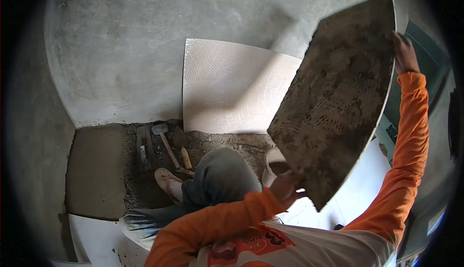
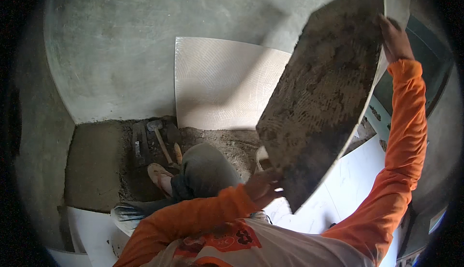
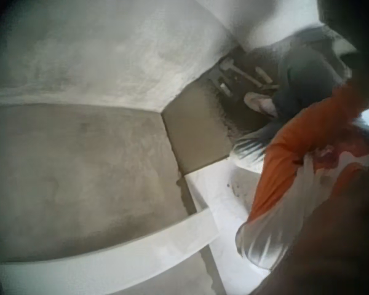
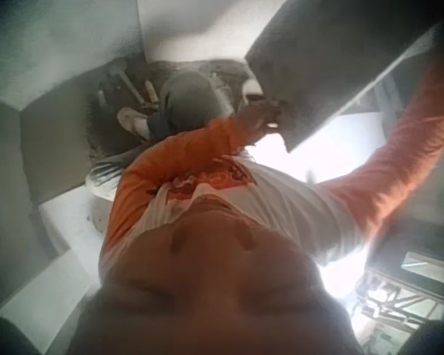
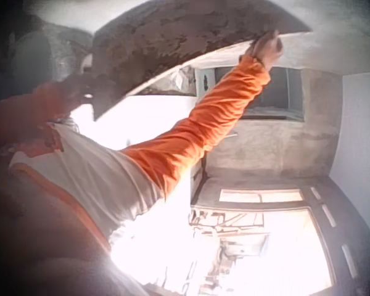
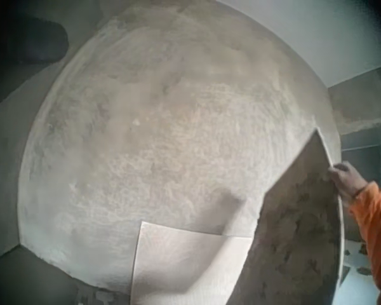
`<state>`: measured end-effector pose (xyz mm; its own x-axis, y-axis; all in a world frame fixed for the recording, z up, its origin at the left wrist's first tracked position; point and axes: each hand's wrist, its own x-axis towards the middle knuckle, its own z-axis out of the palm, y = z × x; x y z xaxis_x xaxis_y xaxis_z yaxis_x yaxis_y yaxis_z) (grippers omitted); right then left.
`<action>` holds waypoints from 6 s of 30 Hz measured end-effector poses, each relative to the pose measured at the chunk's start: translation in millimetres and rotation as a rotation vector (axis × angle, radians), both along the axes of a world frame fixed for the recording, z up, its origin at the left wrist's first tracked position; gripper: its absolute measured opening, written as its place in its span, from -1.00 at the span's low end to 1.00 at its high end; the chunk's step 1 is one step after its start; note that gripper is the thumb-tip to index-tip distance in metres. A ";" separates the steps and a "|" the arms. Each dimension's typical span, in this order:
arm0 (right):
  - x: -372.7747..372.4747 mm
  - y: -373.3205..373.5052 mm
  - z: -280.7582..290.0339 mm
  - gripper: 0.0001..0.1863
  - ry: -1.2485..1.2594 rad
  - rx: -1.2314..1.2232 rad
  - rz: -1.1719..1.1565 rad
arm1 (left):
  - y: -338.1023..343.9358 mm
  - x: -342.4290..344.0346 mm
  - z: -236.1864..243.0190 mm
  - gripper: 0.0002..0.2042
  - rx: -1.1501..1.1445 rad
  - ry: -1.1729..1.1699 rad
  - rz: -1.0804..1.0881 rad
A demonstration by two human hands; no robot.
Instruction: The person spreads mortar onto the back of a tile using a trowel and then places the tile onto the floor, tapping it with a rubber mallet to level it.
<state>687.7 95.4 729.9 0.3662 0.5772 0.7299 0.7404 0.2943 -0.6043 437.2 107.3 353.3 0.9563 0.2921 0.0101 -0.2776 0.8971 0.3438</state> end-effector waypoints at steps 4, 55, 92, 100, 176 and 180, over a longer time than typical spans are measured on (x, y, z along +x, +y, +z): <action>-38.4 -3.9 49.1 -0.67 -0.252 -0.139 0.094 | -39.9 55.1 7.7 -0.56 -0.148 -0.012 -0.166; -54.3 131.6 -28.4 -0.64 -0.437 -0.439 0.562 | 248.5 -135.0 200.8 -0.32 1.293 0.952 1.287; -152.1 203.5 -343.6 -0.78 -0.420 0.362 0.031 | 304.9 -63.6 139.7 -0.63 1.403 0.977 1.438; -260.0 224.1 -495.3 -0.05 -0.086 -1.160 0.432 | 307.8 -58.2 140.4 -0.69 1.302 0.980 1.284; -152.2 179.4 -392.0 -0.72 -0.050 -0.239 -0.020 | 297.0 -69.7 140.5 -0.64 0.897 0.997 0.999; -147.8 171.7 -373.5 -0.72 0.184 -0.322 0.078 | 289.6 -72.6 167.5 -0.50 0.837 1.046 0.892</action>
